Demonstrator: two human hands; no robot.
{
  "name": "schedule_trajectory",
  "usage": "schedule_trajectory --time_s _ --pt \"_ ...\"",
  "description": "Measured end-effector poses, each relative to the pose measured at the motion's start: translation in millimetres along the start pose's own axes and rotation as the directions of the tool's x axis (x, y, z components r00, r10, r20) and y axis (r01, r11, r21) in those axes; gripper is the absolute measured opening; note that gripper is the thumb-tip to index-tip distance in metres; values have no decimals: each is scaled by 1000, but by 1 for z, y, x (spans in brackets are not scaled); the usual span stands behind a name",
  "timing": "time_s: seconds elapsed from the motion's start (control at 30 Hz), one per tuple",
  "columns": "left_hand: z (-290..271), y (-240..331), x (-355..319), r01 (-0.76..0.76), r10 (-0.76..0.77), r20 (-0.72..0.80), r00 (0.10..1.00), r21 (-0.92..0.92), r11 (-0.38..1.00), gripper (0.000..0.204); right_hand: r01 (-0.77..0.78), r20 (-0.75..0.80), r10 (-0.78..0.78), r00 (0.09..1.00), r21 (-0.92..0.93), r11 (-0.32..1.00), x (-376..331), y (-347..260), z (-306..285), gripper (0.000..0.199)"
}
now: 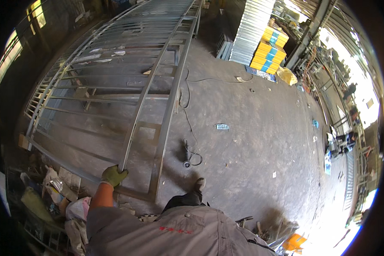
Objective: The person carries a large metal frame into a workshop, then uses a hammer to tap and align metal bars on the frame. They switch to an angle grinder to smooth edges, producing sparks, and continue adjusting the frame with a coworker nearby.
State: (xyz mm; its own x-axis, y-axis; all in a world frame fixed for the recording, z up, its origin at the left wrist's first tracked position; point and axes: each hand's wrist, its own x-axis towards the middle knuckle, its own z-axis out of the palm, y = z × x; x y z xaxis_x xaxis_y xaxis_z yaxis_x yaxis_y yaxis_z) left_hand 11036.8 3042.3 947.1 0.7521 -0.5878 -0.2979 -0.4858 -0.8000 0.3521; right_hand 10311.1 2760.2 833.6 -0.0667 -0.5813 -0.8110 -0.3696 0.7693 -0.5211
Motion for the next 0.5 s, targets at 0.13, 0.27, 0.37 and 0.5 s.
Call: schedule_trajectory --time_s 0.13,0.27,0.37,0.5 --pt "-16 18 66 95 -96 69 993 19 995 55 46 3 -48 999 -342 939 79 -127 12 31" --pt "-23 65 110 145 -147 111 983 26 989 50 105 26 -118 993 -673 732 160 -258 -16 31" --pt "-28 94 137 78 -76 89 993 -19 997 49 152 85 -148 985 -825 544 237 -332 -44 31" --pt "-13 135 159 172 -166 86 982 -75 982 44 285 241 -192 951 -925 251 364 -422 -76 32"
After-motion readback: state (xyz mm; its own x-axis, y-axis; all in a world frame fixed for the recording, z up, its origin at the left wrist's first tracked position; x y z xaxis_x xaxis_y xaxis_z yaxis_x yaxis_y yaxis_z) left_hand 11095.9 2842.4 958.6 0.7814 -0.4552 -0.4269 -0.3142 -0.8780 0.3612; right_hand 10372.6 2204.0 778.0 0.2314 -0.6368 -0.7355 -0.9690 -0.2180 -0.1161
